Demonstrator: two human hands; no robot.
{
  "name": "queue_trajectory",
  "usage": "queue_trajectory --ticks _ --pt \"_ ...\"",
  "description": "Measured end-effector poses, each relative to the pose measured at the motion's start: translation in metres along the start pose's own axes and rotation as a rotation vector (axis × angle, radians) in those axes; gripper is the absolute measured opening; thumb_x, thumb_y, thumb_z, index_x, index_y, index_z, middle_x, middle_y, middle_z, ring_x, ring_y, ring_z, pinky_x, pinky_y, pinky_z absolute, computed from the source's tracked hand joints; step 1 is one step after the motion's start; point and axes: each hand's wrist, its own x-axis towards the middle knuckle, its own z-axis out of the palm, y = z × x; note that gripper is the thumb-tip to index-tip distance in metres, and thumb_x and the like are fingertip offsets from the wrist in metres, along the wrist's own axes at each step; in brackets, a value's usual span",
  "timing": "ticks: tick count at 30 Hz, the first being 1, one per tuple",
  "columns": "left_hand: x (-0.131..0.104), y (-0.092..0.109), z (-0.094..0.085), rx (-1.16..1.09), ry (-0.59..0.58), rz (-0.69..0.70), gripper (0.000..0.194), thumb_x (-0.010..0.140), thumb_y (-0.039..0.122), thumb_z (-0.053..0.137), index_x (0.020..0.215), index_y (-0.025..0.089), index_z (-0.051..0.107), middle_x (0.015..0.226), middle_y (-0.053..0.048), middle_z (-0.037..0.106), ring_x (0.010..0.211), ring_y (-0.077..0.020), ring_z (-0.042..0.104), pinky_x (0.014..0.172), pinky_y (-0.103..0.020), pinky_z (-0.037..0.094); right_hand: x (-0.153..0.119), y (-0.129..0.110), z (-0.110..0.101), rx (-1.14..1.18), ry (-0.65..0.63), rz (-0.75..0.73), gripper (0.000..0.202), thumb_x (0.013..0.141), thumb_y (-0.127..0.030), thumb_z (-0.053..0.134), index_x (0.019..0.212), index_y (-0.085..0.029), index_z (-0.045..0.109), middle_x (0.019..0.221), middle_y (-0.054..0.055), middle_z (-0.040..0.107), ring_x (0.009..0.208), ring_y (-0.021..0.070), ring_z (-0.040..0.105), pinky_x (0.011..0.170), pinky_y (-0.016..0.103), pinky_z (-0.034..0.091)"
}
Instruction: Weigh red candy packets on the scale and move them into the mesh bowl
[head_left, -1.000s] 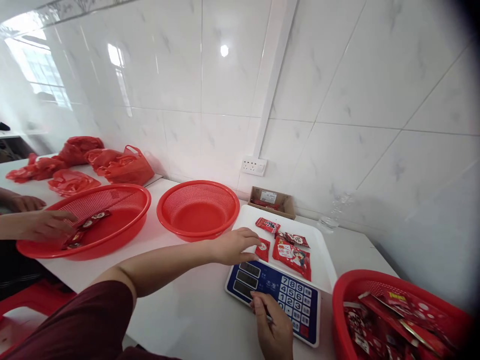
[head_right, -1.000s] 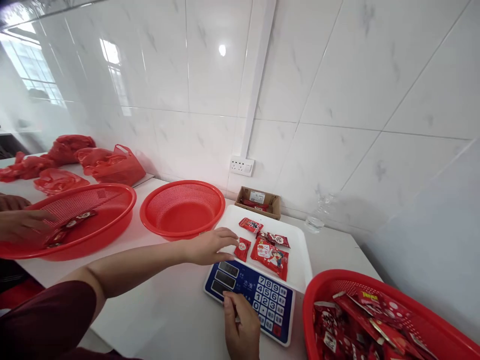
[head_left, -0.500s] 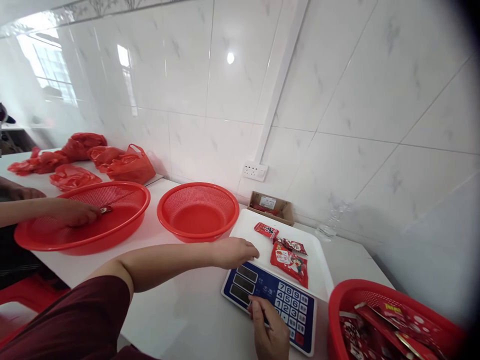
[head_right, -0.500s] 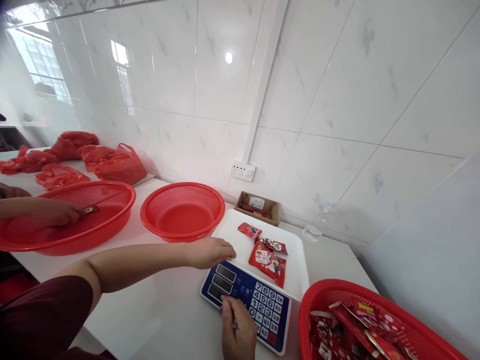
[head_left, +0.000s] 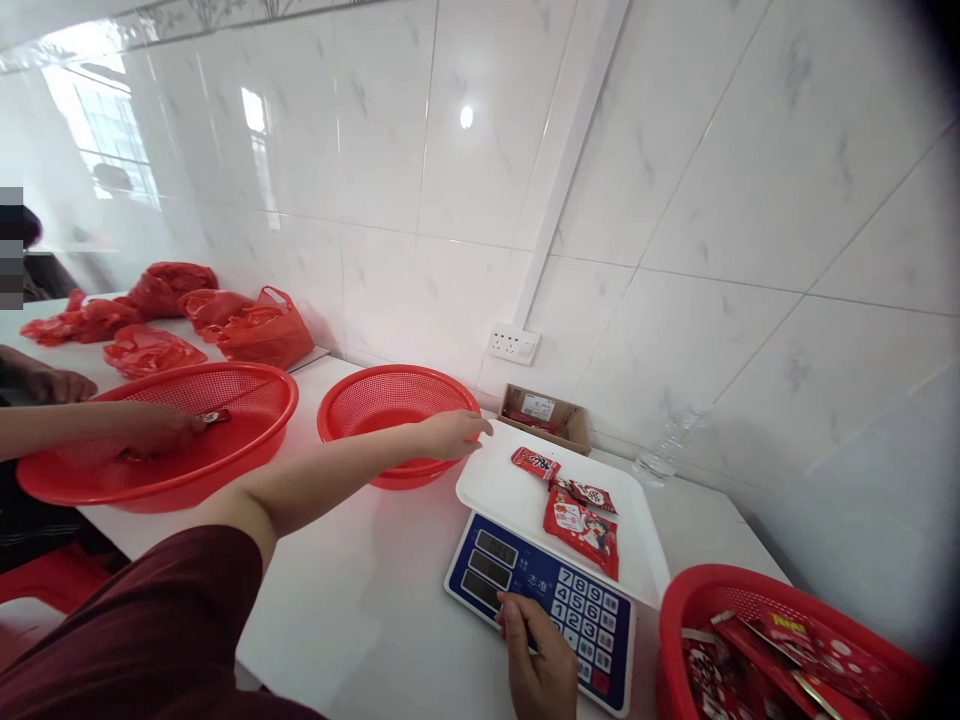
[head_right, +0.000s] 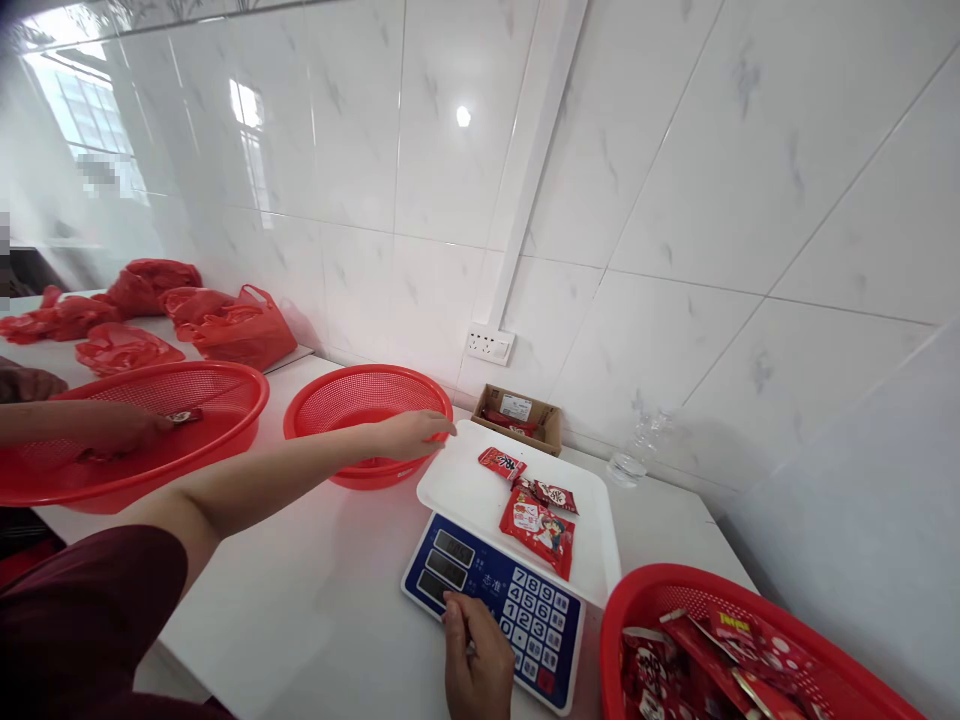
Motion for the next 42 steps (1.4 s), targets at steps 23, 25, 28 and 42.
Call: queue_trajectory --ticks 23,25,28,42 --pt "0.031 0.002 0.012 0.107 -0.035 -0.07 0.036 0.09 0.026 0.03 0.123 0.026 0.043 0.118 -0.008 0.054 0.103 -0.0224 0.054 0.077 -0.032 0.045 0.003 -0.002 -0.008 -0.042 0.007 -0.101 0.024 0.088 -0.029 0.047 0.079 -0.019 0.067 0.066 0.004 0.067 0.056 0.013 0.063 0.053 0.019 0.049" --pt "0.011 -0.015 -0.003 0.12 -0.023 -0.136 0.036 0.09 0.028 0.029 0.121 0.022 0.046 0.113 -0.01 0.057 0.097 -0.0237 0.056 0.075 -0.033 0.045 0.003 -0.003 -0.008 -0.027 -0.007 -0.095 0.023 0.087 -0.029 0.048 0.079 -0.019 0.067 0.066 0.003 0.067 0.055 0.0129 0.062 0.053 0.02 0.049" --pt "-0.011 -0.035 -0.018 0.12 -0.045 -0.191 0.035 0.088 0.037 0.035 0.114 0.021 0.053 0.107 -0.01 0.059 0.094 -0.0247 0.057 0.072 -0.032 0.044 0.003 -0.006 -0.008 -0.011 -0.029 -0.091 0.023 0.087 -0.028 0.048 0.079 -0.019 0.067 0.063 0.003 0.065 0.054 0.013 0.061 0.051 0.02 0.048" --pt "0.083 0.078 0.039 -0.052 -0.144 0.14 0.041 0.086 0.046 0.042 0.121 0.025 0.048 0.121 -0.005 0.056 0.111 -0.0215 0.051 0.087 -0.032 0.043 0.003 -0.002 -0.007 -0.055 -0.041 -0.088 0.024 0.087 -0.03 0.048 0.078 -0.018 0.066 0.064 0.003 0.065 0.056 0.0123 0.06 0.052 0.019 0.047"
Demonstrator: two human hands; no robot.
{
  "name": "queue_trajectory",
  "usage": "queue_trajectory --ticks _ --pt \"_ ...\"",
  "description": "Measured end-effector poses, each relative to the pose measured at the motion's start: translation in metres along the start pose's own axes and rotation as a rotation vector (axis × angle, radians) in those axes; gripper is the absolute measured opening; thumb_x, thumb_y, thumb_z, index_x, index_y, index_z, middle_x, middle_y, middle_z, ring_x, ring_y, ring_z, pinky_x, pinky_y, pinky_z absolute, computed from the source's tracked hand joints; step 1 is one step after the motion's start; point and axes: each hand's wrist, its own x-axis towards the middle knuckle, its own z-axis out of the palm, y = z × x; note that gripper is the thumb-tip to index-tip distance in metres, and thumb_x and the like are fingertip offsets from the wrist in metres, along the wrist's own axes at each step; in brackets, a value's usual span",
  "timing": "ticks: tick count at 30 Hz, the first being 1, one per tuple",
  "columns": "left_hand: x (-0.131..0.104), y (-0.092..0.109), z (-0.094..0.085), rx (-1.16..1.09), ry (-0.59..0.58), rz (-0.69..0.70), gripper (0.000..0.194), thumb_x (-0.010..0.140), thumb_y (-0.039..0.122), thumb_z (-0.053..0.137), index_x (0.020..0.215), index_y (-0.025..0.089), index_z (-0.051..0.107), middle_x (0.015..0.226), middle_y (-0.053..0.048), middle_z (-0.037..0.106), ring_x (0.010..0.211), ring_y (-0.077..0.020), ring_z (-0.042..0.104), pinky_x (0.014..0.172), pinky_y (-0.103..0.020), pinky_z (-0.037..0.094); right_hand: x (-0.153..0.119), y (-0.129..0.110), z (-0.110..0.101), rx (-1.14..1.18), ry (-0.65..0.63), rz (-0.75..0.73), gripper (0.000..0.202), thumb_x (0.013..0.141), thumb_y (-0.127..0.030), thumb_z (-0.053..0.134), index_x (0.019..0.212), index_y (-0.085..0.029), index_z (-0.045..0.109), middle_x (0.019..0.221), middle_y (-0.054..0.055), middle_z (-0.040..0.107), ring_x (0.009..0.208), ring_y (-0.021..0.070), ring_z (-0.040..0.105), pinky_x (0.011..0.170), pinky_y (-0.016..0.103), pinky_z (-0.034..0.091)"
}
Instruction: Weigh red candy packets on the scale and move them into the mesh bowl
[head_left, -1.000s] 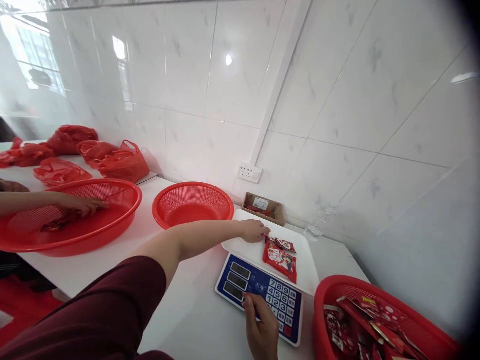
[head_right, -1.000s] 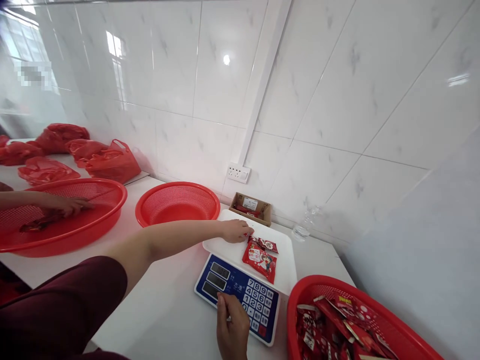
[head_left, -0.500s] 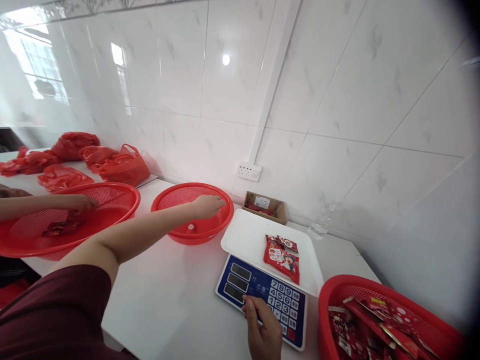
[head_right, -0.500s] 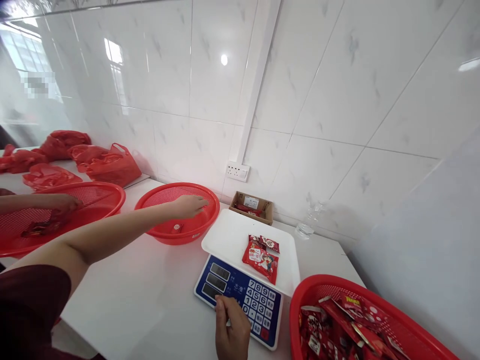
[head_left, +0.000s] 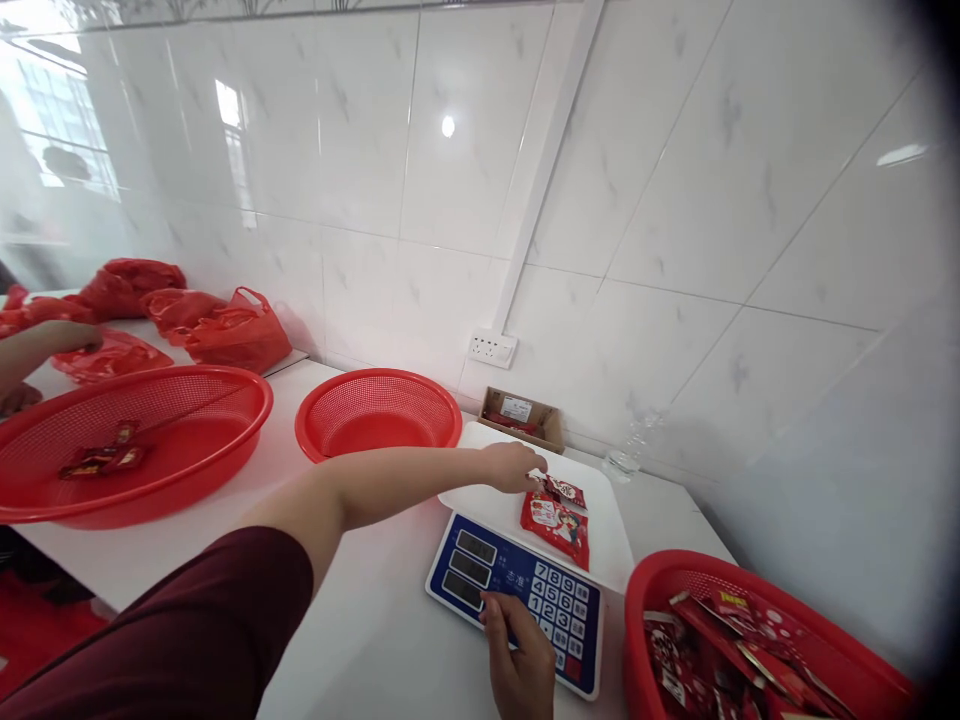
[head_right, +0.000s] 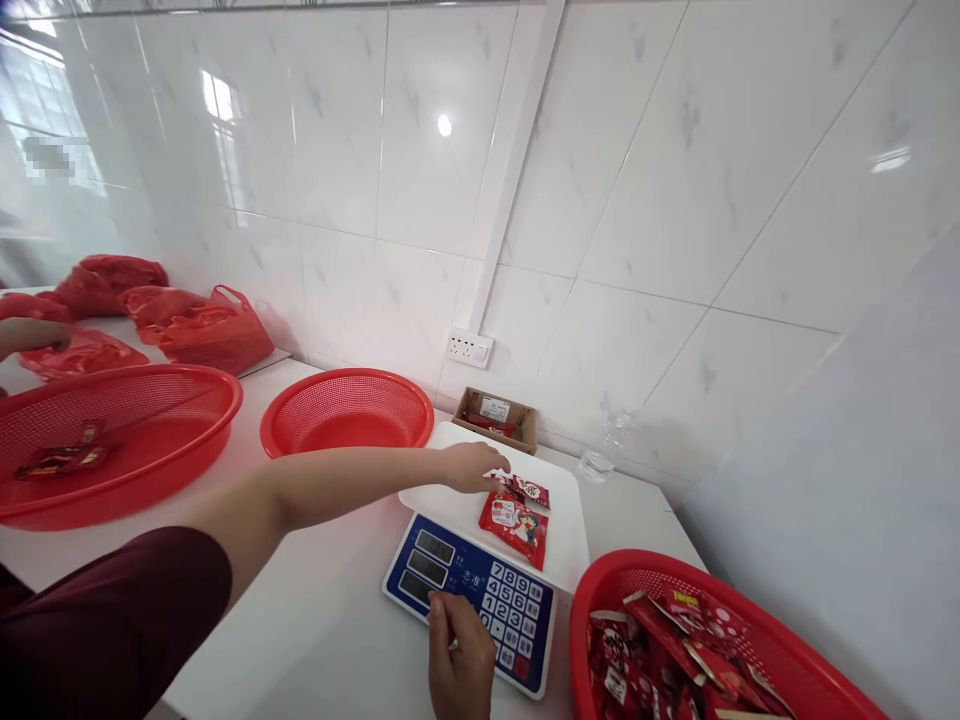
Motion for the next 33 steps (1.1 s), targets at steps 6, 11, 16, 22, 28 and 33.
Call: queue_trajectory --ticks 6,11,16,22,28,33 --pt "0.035 0.011 0.015 0.012 -0.07 -0.101 0.047 0.079 0.05 0.056 0.112 0.016 0.054 0.116 -0.013 0.055 0.106 -0.027 0.053 0.082 -0.041 0.047 0.001 0.002 0.001 -0.027 -0.012 0.011 0.028 0.089 -0.031 0.045 0.075 -0.018 0.065 0.063 0.003 0.065 0.054 0.0123 0.06 0.051 0.019 0.047" --pt "0.026 -0.004 0.013 -0.006 -0.069 -0.171 0.037 0.086 0.04 0.052 0.113 0.015 0.052 0.111 -0.008 0.056 0.096 -0.019 0.057 0.081 -0.039 0.049 0.002 0.0 0.002 -0.023 -0.006 0.017 0.028 0.088 -0.032 0.046 0.072 -0.018 0.064 0.061 0.002 0.064 0.053 0.0121 0.059 0.05 0.019 0.046" --pt "-0.01 -0.03 -0.002 0.013 0.042 -0.209 0.031 0.087 0.035 0.052 0.11 0.015 0.053 0.112 -0.008 0.055 0.099 -0.0193 0.055 0.084 -0.039 0.047 0.003 -0.004 0.0 0.012 -0.007 0.027 0.027 0.088 -0.032 0.046 0.075 -0.018 0.065 0.061 0.002 0.064 0.053 0.0122 0.059 0.05 0.019 0.046" --pt "-0.08 -0.079 -0.037 0.077 0.125 -0.354 0.027 0.084 0.027 0.046 0.11 0.021 0.052 0.111 -0.009 0.057 0.097 -0.0237 0.057 0.075 -0.033 0.047 0.0 -0.009 0.003 0.071 0.035 0.075 0.024 0.087 -0.033 0.048 0.076 -0.02 0.066 0.064 0.002 0.064 0.057 0.013 0.059 0.054 0.021 0.045" --pt "-0.1 -0.088 -0.044 0.131 0.11 -0.372 0.037 0.082 0.031 0.047 0.117 0.019 0.051 0.119 -0.014 0.054 0.111 -0.0298 0.049 0.083 -0.039 0.044 -0.003 -0.015 0.011 0.127 0.075 0.079 0.028 0.087 -0.037 0.049 0.072 -0.021 0.066 0.059 0.001 0.061 0.052 0.013 0.056 0.05 0.023 0.042" --pt "-0.05 -0.036 -0.025 0.094 0.077 -0.074 0.037 0.088 0.036 0.044 0.122 0.023 0.048 0.129 -0.006 0.05 0.118 -0.0199 0.045 0.096 -0.031 0.037 -0.003 -0.009 0.009 0.112 0.066 0.075 0.027 0.087 -0.036 0.048 0.073 -0.021 0.066 0.06 0.001 0.061 0.053 0.013 0.056 0.05 0.022 0.042"
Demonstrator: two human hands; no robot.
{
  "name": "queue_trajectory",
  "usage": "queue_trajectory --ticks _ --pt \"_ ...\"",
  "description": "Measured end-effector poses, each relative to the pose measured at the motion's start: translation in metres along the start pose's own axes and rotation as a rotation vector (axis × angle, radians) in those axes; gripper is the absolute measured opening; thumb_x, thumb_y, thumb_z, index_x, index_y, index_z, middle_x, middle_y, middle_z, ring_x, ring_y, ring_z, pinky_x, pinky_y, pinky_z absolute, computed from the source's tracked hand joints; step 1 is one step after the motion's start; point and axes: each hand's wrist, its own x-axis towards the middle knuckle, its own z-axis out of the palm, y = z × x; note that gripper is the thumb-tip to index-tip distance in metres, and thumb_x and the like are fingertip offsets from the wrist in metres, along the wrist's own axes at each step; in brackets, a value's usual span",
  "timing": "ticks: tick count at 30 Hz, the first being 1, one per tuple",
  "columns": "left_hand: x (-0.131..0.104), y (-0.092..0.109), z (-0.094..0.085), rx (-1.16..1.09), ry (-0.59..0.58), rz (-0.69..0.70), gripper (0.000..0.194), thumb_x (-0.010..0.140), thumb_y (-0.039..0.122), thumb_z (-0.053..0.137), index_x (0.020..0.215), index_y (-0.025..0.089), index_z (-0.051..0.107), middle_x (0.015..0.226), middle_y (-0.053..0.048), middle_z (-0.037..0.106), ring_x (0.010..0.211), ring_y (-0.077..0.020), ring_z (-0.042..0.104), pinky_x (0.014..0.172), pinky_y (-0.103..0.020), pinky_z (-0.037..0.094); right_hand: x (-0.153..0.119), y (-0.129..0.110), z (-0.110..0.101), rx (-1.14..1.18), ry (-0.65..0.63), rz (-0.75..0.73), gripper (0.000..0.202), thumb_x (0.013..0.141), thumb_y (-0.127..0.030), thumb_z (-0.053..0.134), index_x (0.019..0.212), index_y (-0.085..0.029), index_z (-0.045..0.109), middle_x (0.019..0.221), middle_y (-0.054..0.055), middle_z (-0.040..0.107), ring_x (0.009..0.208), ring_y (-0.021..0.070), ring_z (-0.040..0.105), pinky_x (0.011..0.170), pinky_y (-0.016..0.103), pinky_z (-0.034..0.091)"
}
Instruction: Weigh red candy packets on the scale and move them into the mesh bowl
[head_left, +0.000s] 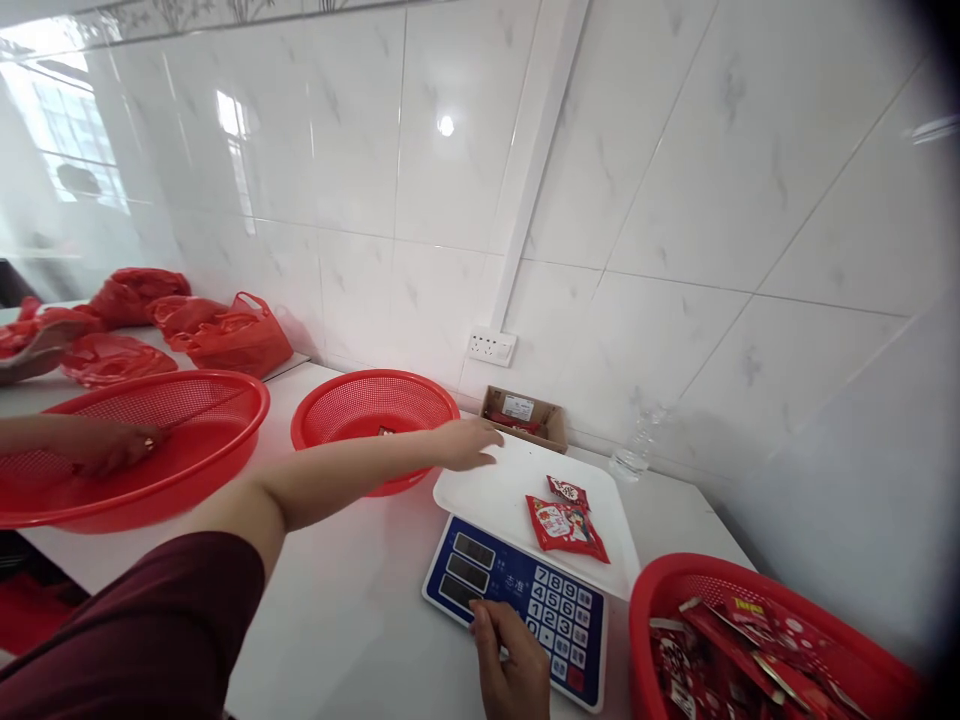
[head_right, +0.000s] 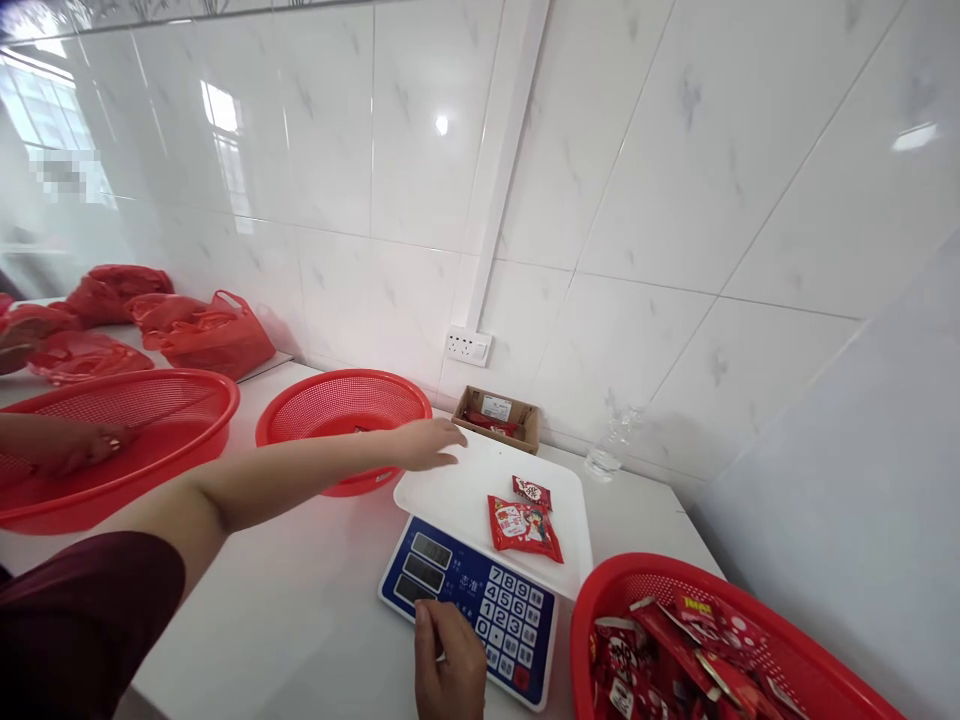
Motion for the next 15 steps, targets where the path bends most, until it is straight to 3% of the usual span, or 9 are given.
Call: queue_trajectory --ticks 4,7,11,15 --pt "0.048 0.049 0.016 0.004 -0.07 0.203 0.038 0.086 0.025 0.047 0.124 0.025 0.047 0.13 -0.002 0.051 0.12 -0.0178 0.045 0.093 -0.028 0.039 0.004 0.009 -0.007 -0.064 -0.028 -0.048 0.024 0.087 -0.031 0.048 0.073 -0.02 0.065 0.061 0.001 0.062 0.054 0.0117 0.057 0.051 0.02 0.044" --pt "0.075 0.07 0.022 0.033 -0.15 0.267 0.047 0.077 0.015 0.054 0.123 0.026 0.049 0.123 -0.004 0.057 0.11 -0.0201 0.054 0.081 -0.028 0.045 0.006 0.014 -0.01 -0.105 -0.066 -0.071 0.025 0.087 -0.03 0.048 0.071 -0.019 0.064 0.059 0.0 0.061 0.052 0.011 0.057 0.05 0.018 0.044" --pt "0.09 0.073 0.027 0.073 -0.174 0.251 0.04 0.079 0.015 0.049 0.119 0.024 0.054 0.108 -0.007 0.065 0.096 -0.0238 0.06 0.069 -0.03 0.046 0.004 0.015 -0.007 -0.087 -0.018 -0.007 0.028 0.089 -0.034 0.045 0.073 -0.019 0.064 0.06 0.0 0.061 0.053 0.0114 0.057 0.051 0.02 0.043" --pt "0.074 0.053 0.028 0.087 -0.102 0.168 0.033 0.083 0.017 0.041 0.111 0.024 0.057 0.106 -0.007 0.065 0.093 -0.0242 0.061 0.066 -0.03 0.045 0.001 0.016 -0.001 -0.043 0.036 0.032 0.031 0.088 -0.039 0.047 0.071 -0.02 0.064 0.06 0.001 0.061 0.054 0.0125 0.057 0.054 0.021 0.043"
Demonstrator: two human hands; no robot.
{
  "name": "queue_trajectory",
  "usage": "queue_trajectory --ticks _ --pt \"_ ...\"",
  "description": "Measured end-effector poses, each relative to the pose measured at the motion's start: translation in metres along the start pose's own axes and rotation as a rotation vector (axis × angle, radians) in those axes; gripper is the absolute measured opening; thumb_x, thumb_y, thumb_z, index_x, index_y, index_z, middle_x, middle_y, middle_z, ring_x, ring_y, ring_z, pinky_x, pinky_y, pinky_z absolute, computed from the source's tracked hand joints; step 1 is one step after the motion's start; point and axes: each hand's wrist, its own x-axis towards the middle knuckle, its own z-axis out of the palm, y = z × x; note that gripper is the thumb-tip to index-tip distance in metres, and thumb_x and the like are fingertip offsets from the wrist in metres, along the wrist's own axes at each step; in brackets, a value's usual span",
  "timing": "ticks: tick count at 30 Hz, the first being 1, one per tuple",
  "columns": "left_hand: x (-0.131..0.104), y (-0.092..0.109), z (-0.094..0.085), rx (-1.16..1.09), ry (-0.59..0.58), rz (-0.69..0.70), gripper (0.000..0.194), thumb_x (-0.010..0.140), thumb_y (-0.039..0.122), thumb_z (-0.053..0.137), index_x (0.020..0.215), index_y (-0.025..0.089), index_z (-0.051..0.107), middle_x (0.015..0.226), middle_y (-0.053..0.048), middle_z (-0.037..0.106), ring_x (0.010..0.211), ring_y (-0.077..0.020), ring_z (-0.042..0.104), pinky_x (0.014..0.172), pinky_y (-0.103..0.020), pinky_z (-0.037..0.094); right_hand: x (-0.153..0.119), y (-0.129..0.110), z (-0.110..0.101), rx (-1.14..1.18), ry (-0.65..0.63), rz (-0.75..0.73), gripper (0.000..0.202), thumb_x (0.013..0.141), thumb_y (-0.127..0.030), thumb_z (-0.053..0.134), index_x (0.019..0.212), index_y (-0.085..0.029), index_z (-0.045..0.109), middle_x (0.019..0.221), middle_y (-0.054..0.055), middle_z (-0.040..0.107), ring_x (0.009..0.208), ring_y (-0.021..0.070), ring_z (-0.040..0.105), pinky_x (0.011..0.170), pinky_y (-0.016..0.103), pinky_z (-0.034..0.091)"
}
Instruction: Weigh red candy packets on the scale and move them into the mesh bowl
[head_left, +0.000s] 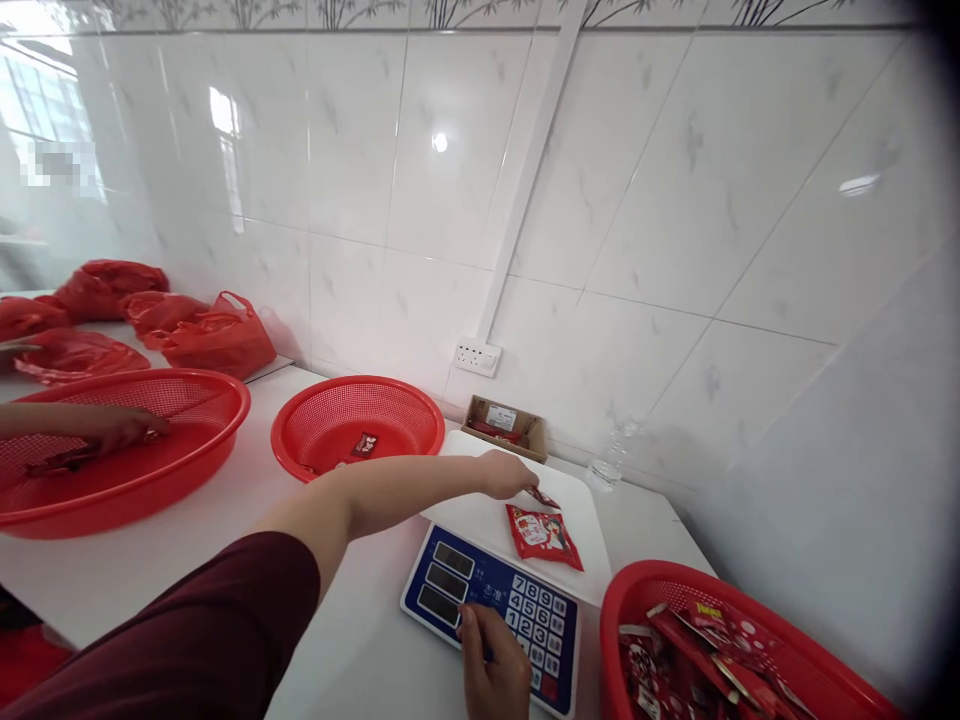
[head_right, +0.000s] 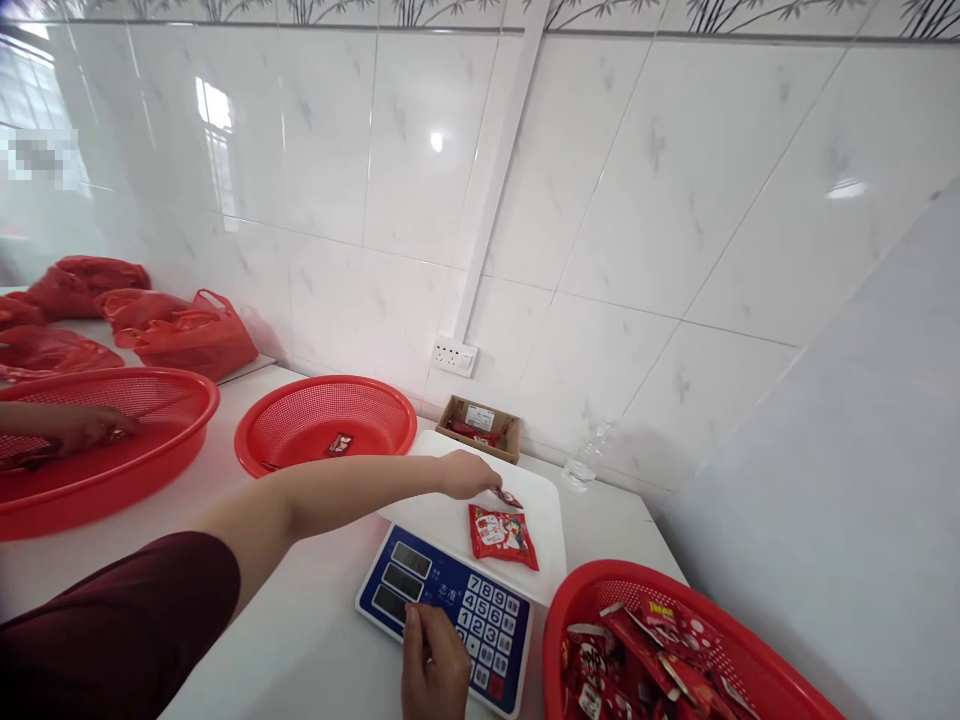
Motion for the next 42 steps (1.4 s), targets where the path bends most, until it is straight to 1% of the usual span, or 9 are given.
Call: queue_trajectory --ticks 10,13,17,22,25,29,34,38,42 --pt "-0.14 -0.09 -0.019 0.005 0.274 -0.461 0.031 0.085 0.016 0.03 0.1 0.019 0.058 0.096 -0.008 0.065 0.083 -0.023 0.061 0.068 -0.031 0.045 -0.003 -0.006 0.006 0.048 -0.063 -0.038 0.027 0.087 -0.034 0.048 0.071 -0.021 0.064 0.06 0.0 0.061 0.054 0.012 0.057 0.055 0.021 0.042" --pt "-0.16 -0.098 -0.02 0.0 0.333 -0.486 0.032 0.088 0.018 0.029 0.101 0.015 0.059 0.104 -0.013 0.062 0.1 -0.0265 0.056 0.081 -0.037 0.044 -0.004 -0.011 0.008 0.031 -0.126 -0.058 0.026 0.088 -0.031 0.047 0.071 -0.021 0.063 0.06 0.0 0.059 0.054 0.0116 0.056 0.053 0.022 0.04" --pt "-0.138 -0.067 -0.009 -0.076 0.312 -0.282 0.03 0.09 0.029 0.038 0.111 0.017 0.057 0.119 -0.01 0.056 0.113 -0.0226 0.048 0.097 -0.035 0.035 -0.002 -0.014 0.004 -0.004 -0.179 -0.089 0.026 0.088 -0.029 0.046 0.07 -0.02 0.062 0.06 0.0 0.059 0.054 0.0115 0.056 0.053 0.021 0.041" --pt "-0.07 0.004 0.01 -0.213 0.202 0.006 0.049 0.088 0.049 0.041 0.128 0.021 0.043 0.129 -0.007 0.051 0.119 -0.019 0.046 0.098 -0.028 0.036 0.002 -0.01 -0.004 -0.054 -0.186 -0.121 0.023 0.088 -0.027 0.047 0.074 -0.019 0.063 0.062 0.001 0.062 0.055 0.0113 0.058 0.052 0.019 0.043" --pt "-0.034 0.034 0.019 -0.258 0.131 0.067 0.067 0.082 0.059 0.043 0.134 0.017 0.034 0.12 -0.013 0.056 0.111 -0.0263 0.052 0.088 -0.035 0.043 0.004 -0.009 -0.006 -0.061 -0.135 -0.116 0.023 0.088 -0.027 0.047 0.074 -0.019 0.063 0.061 0.0 0.062 0.053 0.0111 0.057 0.051 0.019 0.043" --pt "-0.013 0.052 0.027 -0.267 0.102 0.11 0.069 0.073 0.051 0.059 0.129 0.016 0.04 0.114 -0.015 0.055 0.102 -0.0302 0.057 0.081 -0.037 0.045 0.004 -0.009 -0.006 -0.057 -0.119 -0.095 0.024 0.087 -0.028 0.048 0.072 -0.019 0.063 0.059 0.0 0.061 0.052 0.0109 0.057 0.05 0.019 0.042" --pt "-0.031 0.051 0.024 -0.31 0.211 0.095 0.065 0.074 0.041 0.06 0.131 0.02 0.036 0.116 -0.011 0.051 0.102 -0.0254 0.056 0.084 -0.033 0.044 0.001 -0.005 -0.004 0.064 -0.122 0.072 0.029 0.086 -0.038 0.048 0.075 -0.019 0.066 0.062 0.001 0.063 0.055 0.0127 0.058 0.052 0.021 0.044" --pt "-0.069 0.048 0.016 -0.443 0.378 0.099 0.07 0.07 0.034 0.066 0.132 0.021 0.036 0.115 -0.009 0.051 0.103 -0.0228 0.055 0.088 -0.031 0.043 0.003 0.001 -0.007 0.249 -0.079 0.35 0.041 0.084 -0.051 0.046 0.095 -0.016 0.064 0.061 0.002 0.062 0.054 0.0142 0.057 0.048 0.023 0.045" --pt "-0.113 0.045 0.019 -0.491 0.411 0.185 0.068 0.07 0.036 0.068 0.131 0.021 0.04 0.114 -0.011 0.053 0.103 -0.0216 0.055 0.088 -0.029 0.043 0.006 0.007 -0.013 0.376 0.038 0.441 0.053 0.082 -0.06 0.042 0.099 -0.014 0.059 0.062 0.003 0.064 0.047 0.014 0.054 0.042 0.024 0.042"
